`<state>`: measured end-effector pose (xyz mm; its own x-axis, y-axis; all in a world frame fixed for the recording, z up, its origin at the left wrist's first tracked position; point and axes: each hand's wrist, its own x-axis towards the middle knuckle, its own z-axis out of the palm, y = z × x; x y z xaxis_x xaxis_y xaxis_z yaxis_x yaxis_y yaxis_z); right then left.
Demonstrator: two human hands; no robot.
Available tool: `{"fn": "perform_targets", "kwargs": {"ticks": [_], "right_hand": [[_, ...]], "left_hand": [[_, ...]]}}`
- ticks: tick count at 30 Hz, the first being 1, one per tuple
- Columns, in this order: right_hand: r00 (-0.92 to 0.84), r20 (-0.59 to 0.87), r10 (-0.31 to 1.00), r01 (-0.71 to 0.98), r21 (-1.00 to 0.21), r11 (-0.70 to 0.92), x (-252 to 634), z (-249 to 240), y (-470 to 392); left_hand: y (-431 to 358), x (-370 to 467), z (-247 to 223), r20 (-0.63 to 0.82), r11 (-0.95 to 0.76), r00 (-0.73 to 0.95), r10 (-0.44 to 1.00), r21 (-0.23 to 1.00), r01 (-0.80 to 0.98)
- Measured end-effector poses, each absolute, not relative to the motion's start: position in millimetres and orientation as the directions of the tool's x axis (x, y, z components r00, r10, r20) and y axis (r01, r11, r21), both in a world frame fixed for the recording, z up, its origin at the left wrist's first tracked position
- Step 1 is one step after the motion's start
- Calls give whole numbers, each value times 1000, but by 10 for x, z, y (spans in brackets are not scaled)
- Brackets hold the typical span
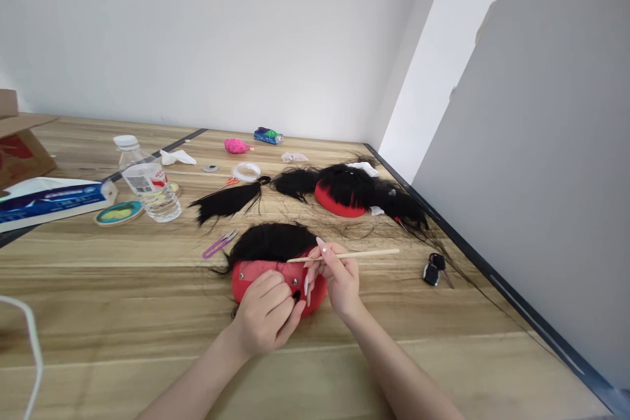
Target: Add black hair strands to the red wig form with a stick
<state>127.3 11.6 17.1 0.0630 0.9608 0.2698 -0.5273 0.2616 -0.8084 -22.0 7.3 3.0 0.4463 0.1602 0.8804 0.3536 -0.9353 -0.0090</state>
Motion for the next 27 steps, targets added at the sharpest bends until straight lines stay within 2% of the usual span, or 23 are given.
{"fn": "perform_targets", "kwargs": {"ticks": [7,11,14,17,20,22,27], "right_hand": [[120,87,989,-640,-755,144,1240,164,145],[190,58,980,-617,-769,166,1165,162,68],[272,182,945,-432,-854,289,1127,105,-15],[296,420,858,-102,-879,466,1149,21,-59],[245,638,730,198,-770,606,1203,-11,-47],[176,737,653,335,-669,664,1227,6,-25],[17,834,552,487,-489,724,1217,41,16]], "left_hand": [[63,-213,12,884,-932,437,167,-3,363],[56,-208,-3,889,-932,423,175,12,361],[48,-206,-11,889,-927,418,186,18,375],[44,-208,-19,890,-925,412,193,24,380],[48,-210,-27,893,-927,409,188,24,374],[51,-211,-30,895,-930,408,182,22,367],[52,-206,-22,893,-937,414,177,24,349]]}}
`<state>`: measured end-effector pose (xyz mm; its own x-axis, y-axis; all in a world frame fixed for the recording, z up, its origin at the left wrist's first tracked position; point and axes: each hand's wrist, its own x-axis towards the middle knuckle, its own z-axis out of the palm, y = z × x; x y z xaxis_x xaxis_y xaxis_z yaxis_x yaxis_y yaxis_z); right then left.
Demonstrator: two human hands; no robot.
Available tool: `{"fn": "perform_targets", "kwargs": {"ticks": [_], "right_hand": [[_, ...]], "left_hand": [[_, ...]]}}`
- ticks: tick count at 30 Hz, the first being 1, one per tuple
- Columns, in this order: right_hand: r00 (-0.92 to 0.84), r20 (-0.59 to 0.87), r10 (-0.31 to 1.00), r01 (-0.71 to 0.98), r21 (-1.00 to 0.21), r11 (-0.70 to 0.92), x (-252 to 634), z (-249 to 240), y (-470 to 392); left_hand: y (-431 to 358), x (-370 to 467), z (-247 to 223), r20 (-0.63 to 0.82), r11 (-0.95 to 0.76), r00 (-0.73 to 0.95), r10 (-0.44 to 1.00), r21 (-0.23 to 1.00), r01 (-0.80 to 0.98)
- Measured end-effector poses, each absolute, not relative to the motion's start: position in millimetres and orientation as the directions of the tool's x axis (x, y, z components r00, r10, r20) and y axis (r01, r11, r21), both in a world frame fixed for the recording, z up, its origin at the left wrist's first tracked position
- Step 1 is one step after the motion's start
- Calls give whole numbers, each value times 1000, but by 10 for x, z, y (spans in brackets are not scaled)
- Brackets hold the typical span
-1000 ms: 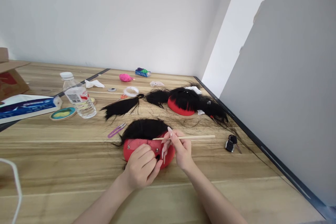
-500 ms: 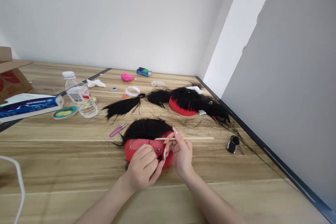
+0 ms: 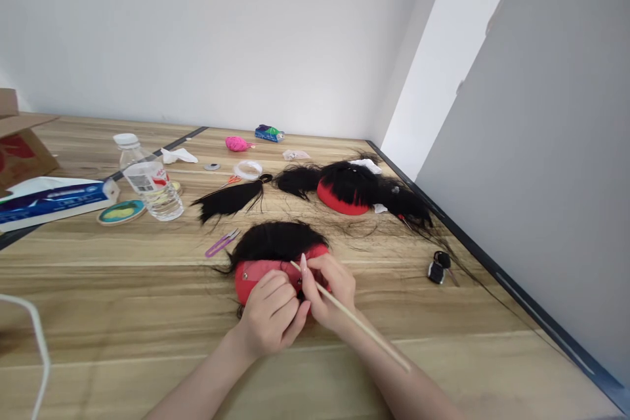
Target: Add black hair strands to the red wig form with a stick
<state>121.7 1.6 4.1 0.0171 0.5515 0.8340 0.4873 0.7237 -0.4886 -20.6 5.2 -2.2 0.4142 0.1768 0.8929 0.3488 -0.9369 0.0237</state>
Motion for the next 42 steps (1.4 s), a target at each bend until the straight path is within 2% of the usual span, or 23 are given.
{"fn": "perform_targets", "kwargs": {"ticks": [10,26,29,38,42], "right_hand": [[-100,876,471,569,-339,750,1238,-9,40],[-107,892,439,566,-309,765,1180,-66,37],[-89,884,460,567,-334,753,1189,-13,23],[12,766,643,507,-559,656,1209,75,-31],[23,747,665,490,-588,644,1210,65,-27]], "left_hand": [[59,-197,-18,900,-936,404,164,12,353],[94,-214,-20,902,-926,389,188,32,375],[97,-217,-24,904,-925,383,189,33,378],[97,-217,-18,909,-923,372,189,35,384],[106,-224,-9,916,-923,359,178,30,383]]}}
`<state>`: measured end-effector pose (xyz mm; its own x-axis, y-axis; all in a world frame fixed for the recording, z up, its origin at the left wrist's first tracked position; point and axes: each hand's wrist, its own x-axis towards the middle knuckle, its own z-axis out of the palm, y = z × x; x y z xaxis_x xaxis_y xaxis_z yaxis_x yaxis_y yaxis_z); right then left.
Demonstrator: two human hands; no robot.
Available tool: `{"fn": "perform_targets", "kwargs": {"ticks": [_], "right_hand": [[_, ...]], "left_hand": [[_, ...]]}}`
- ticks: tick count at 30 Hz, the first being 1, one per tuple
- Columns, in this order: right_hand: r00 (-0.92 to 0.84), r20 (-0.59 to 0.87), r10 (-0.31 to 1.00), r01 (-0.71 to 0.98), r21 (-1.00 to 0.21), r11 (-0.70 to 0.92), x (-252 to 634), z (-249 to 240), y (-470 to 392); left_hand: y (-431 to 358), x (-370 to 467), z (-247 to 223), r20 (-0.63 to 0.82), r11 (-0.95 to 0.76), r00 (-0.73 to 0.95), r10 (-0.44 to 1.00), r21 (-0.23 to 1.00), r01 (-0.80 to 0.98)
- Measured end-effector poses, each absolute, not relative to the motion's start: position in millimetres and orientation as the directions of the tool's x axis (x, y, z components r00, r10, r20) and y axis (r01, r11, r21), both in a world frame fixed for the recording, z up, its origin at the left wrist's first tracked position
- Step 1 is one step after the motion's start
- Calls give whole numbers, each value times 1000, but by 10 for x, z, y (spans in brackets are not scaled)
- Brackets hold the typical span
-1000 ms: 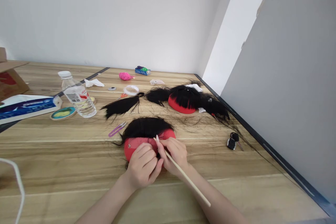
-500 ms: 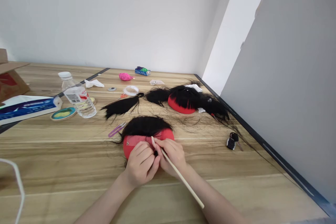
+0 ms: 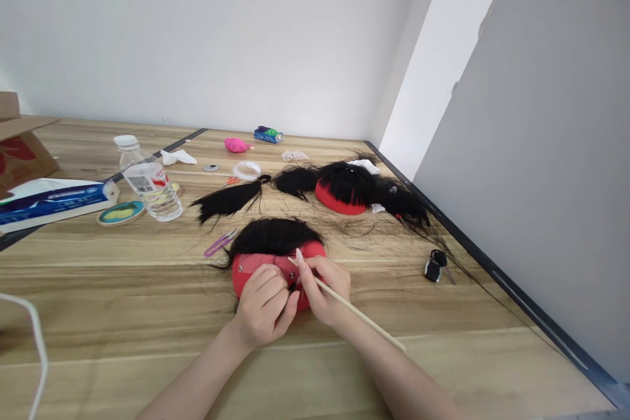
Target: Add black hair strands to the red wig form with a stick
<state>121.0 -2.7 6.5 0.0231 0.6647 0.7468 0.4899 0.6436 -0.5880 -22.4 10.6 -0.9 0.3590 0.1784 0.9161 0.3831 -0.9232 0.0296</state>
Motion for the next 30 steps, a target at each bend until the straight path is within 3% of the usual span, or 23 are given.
{"fn": "perform_targets", "kwargs": {"ticks": [7,12,17,23,30], "right_hand": [[-115,832,543,469,-436,768,1219,57,-11],[-174,836,520,434,-409,803,1238,46,1],[-53,849,526,455,-449,769,1255,5,-7],[2,738,674,389,-622,680,1233,-159,25],[-243,854,460,468,-312,827,1239,19,-52]], "left_hand": [[101,-231,13,921,-929,350,172,33,369],[92,-229,44,924,-922,338,178,36,386],[81,-247,99,926,-901,326,192,34,433],[103,-295,137,941,-841,244,236,72,536],[136,-318,124,948,-841,209,238,94,532]]}}
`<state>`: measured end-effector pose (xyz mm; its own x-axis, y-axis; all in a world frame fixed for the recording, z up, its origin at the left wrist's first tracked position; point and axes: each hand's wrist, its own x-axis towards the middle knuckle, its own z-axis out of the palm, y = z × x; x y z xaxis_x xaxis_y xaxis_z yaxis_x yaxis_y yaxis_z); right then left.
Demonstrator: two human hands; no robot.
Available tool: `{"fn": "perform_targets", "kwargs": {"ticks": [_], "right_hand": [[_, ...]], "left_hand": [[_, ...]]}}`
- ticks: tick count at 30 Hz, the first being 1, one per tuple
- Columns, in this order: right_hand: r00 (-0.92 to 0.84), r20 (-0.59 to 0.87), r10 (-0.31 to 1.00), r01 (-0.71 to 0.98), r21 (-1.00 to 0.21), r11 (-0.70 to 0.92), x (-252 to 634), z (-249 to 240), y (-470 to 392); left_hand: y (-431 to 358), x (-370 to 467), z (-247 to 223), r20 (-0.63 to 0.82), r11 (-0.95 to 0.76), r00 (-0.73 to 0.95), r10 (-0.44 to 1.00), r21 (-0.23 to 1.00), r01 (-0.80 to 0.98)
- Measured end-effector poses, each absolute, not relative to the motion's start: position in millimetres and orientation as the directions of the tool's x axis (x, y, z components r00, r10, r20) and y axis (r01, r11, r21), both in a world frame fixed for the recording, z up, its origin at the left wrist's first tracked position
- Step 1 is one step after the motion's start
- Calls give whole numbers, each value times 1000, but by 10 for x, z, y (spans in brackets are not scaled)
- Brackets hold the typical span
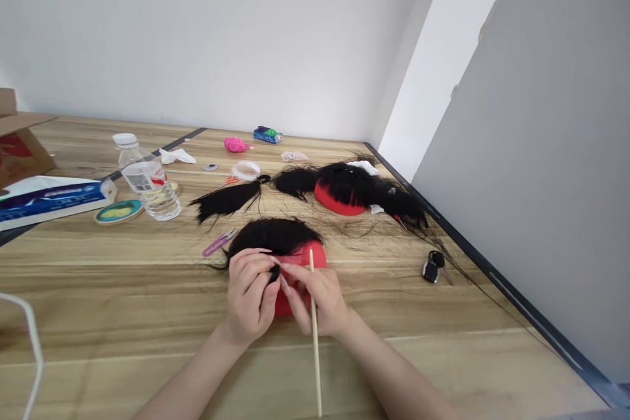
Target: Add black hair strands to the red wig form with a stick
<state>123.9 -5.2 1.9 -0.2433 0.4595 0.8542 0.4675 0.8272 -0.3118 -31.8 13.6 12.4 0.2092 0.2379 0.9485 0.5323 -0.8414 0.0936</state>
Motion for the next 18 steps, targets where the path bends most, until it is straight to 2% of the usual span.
{"fn": "perform_targets", "kwargs": {"ticks": [3,9,15,18], "right_hand": [[-269,866,421,459,-269,846,1246,72,-71],[-255,870,422,550,-229,803,1244,8,-33],[-233,913,336,624,-125,771,1246,-76,47],[-268,909,321,597,-105,795,1274,-79,64]], "left_hand": [[134,-316,135,940,-845,215,263,117,522],[140,-307,149,932,-846,220,289,141,514],[130,-310,157,903,-864,265,338,187,468],[116,-321,174,888,-855,286,360,191,482]]}}
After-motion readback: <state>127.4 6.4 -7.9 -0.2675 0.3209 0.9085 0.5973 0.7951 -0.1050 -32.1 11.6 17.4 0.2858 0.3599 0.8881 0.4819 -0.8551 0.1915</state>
